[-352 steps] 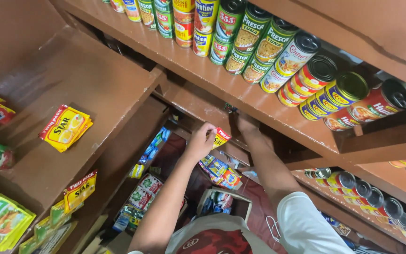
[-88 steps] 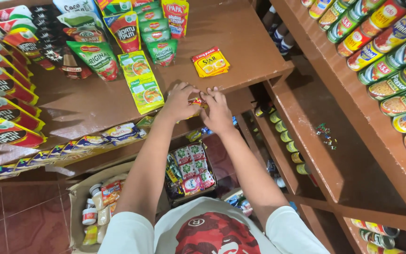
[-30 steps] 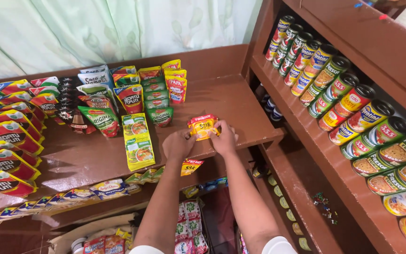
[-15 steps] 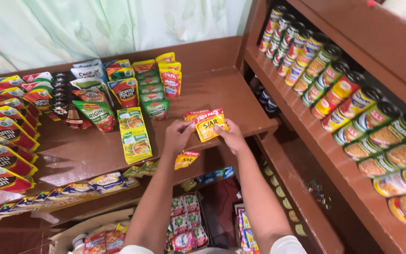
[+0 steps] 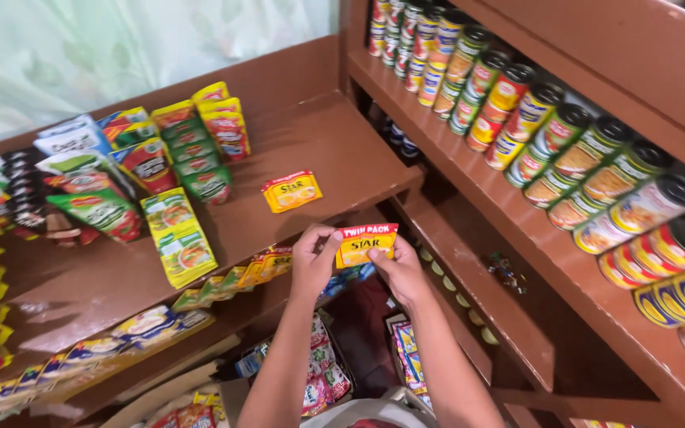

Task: Organizing and stocking small product packets and food items on wooden shelves in a grocery store or pantry setting.

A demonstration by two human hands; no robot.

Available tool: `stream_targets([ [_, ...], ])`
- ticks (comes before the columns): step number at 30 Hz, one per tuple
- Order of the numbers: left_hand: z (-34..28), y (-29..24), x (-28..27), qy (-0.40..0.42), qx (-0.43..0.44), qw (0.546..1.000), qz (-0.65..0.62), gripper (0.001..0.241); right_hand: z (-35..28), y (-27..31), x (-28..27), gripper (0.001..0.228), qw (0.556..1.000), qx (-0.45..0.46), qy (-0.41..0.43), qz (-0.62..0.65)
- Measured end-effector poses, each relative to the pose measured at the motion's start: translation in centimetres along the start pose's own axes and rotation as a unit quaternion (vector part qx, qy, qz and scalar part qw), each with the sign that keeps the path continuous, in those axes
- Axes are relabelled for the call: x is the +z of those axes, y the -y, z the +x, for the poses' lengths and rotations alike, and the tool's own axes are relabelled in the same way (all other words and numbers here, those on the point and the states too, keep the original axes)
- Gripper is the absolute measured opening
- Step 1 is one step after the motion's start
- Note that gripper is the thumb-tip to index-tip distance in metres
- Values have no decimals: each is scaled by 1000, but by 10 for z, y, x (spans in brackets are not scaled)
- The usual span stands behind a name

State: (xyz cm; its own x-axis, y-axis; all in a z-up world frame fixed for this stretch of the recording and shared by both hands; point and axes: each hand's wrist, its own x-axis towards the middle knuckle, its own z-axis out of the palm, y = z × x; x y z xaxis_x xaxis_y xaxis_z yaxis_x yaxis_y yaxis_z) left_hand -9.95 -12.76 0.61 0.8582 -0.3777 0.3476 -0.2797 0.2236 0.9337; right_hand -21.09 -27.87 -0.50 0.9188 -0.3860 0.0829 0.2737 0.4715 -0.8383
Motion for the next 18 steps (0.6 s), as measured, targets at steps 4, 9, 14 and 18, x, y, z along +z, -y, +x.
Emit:
stream_targets([
  [4,-10,-3,16,22,7,1000,-16,7,-21,-3,-26,34,1000,13,-14,-19],
  [9,-14,-22,25,134,82,987,35,3,-47,61,13,41,951,-92,-27,-293],
  [14,-18,-42,43,249,101,958,101,7,-58,45,-13,22,852,-178,-21,-493],
  [18,-19,-37,59,287,164,926,181,7,-69,20,-42,28,907,-59,-62,-412],
])
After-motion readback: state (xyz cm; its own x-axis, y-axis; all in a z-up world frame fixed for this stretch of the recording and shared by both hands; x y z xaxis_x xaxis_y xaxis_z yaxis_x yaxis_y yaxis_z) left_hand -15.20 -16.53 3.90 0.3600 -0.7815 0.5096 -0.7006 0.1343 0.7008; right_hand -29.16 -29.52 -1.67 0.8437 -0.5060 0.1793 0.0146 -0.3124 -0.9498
